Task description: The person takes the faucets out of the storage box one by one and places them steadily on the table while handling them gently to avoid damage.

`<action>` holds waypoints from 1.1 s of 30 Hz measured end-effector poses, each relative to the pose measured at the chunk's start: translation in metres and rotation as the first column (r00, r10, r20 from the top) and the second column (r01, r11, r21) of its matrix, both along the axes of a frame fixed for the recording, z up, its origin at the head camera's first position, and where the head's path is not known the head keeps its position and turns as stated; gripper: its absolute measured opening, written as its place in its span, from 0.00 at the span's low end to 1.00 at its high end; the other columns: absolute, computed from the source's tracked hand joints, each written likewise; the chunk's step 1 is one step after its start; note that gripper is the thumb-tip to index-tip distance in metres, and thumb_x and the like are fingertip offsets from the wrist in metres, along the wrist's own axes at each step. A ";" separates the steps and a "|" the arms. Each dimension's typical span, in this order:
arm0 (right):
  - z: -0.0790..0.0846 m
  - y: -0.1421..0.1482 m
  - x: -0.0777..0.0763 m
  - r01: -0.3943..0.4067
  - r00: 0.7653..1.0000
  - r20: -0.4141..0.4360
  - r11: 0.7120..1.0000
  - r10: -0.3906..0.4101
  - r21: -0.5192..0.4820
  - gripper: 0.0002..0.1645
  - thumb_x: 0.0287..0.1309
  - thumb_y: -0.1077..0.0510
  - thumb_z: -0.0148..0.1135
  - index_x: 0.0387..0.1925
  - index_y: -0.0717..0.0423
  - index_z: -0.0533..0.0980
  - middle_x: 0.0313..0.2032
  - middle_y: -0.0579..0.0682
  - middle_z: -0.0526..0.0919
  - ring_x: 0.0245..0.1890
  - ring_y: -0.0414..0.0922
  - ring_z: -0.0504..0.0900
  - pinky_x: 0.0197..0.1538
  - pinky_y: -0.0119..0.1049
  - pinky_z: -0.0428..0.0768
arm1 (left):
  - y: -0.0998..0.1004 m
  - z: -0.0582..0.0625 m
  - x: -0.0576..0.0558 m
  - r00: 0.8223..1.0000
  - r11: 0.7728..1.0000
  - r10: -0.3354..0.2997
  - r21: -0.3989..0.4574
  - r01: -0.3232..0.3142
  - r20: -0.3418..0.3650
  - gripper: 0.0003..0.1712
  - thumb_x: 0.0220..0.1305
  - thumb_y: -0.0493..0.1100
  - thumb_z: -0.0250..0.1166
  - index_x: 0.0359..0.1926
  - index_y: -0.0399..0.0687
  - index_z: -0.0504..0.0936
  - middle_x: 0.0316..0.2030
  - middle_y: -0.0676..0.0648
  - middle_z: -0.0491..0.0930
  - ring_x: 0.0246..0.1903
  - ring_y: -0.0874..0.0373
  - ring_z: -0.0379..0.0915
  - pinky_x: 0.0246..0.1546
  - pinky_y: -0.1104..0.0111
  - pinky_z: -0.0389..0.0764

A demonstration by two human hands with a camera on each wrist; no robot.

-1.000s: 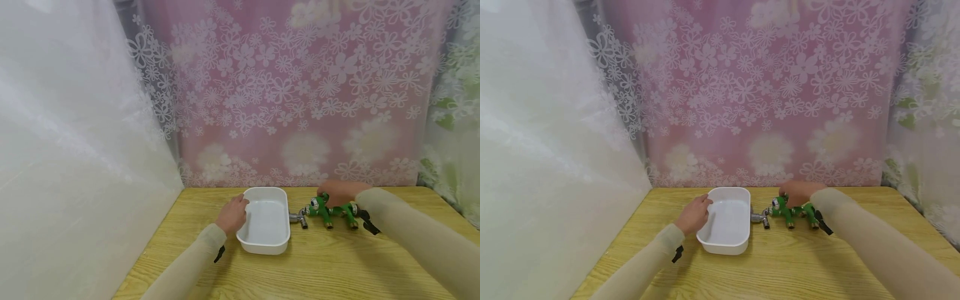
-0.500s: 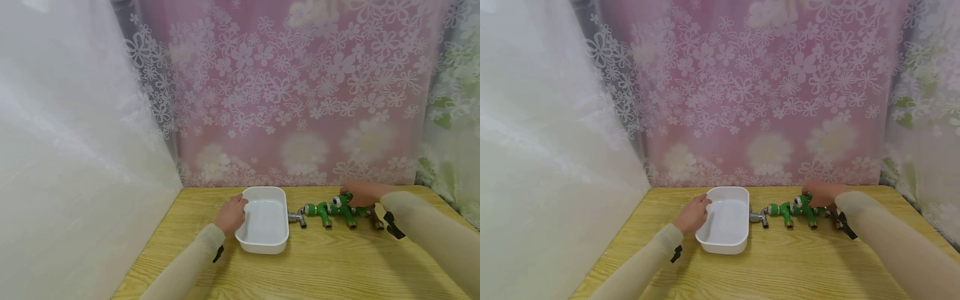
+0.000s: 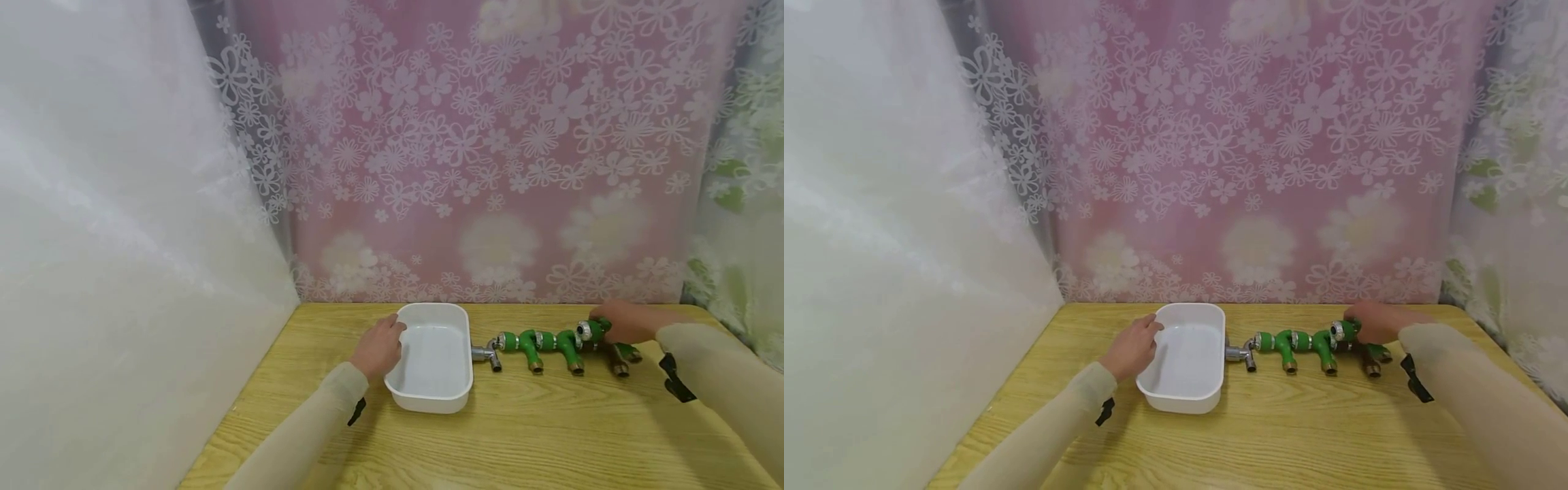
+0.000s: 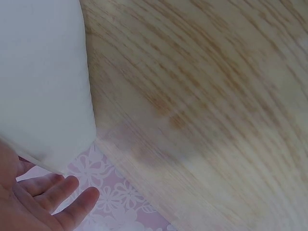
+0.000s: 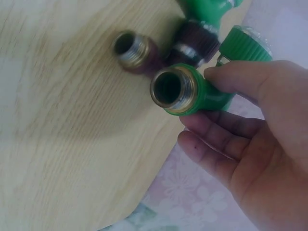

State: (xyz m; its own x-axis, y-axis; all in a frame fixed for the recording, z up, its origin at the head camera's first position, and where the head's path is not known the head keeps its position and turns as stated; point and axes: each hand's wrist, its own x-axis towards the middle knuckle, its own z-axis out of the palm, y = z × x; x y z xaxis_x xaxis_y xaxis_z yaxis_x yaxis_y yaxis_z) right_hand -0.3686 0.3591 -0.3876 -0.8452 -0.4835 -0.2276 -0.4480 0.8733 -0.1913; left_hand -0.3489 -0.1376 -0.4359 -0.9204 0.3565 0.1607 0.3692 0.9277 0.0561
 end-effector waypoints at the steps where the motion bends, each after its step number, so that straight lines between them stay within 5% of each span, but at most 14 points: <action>1: -0.001 0.003 0.000 0.005 1.000 -0.005 1.000 -0.005 -0.002 0.28 0.57 0.64 0.68 0.56 0.77 0.73 0.53 0.74 0.78 0.51 0.69 0.79 0.46 0.58 0.82 | 0.000 0.000 0.000 1.000 1.000 0.000 0.000 0.000 0.004 0.21 0.74 0.41 0.56 0.65 0.46 0.76 0.71 0.40 0.67 0.69 0.46 0.67 0.64 0.54 0.77; 14: -0.010 0.030 0.012 0.062 0.997 -0.046 0.998 -0.063 -0.012 0.29 0.58 0.66 0.64 0.58 0.78 0.71 0.55 0.77 0.75 0.53 0.72 0.76 0.46 0.59 0.82 | -0.001 -0.004 -0.001 1.000 1.000 -0.004 0.011 0.004 -0.015 0.20 0.74 0.40 0.56 0.64 0.46 0.76 0.70 0.39 0.68 0.68 0.46 0.68 0.63 0.54 0.78; 33: -0.036 0.057 0.010 0.103 0.991 -0.087 0.995 -0.102 0.002 0.25 0.55 0.72 0.60 0.55 0.81 0.72 0.51 0.78 0.76 0.50 0.73 0.77 0.46 0.61 0.81 | -0.003 -0.008 -0.001 0.999 1.000 -0.018 0.020 0.019 -0.043 0.19 0.74 0.40 0.57 0.63 0.46 0.77 0.69 0.38 0.70 0.67 0.45 0.70 0.61 0.54 0.80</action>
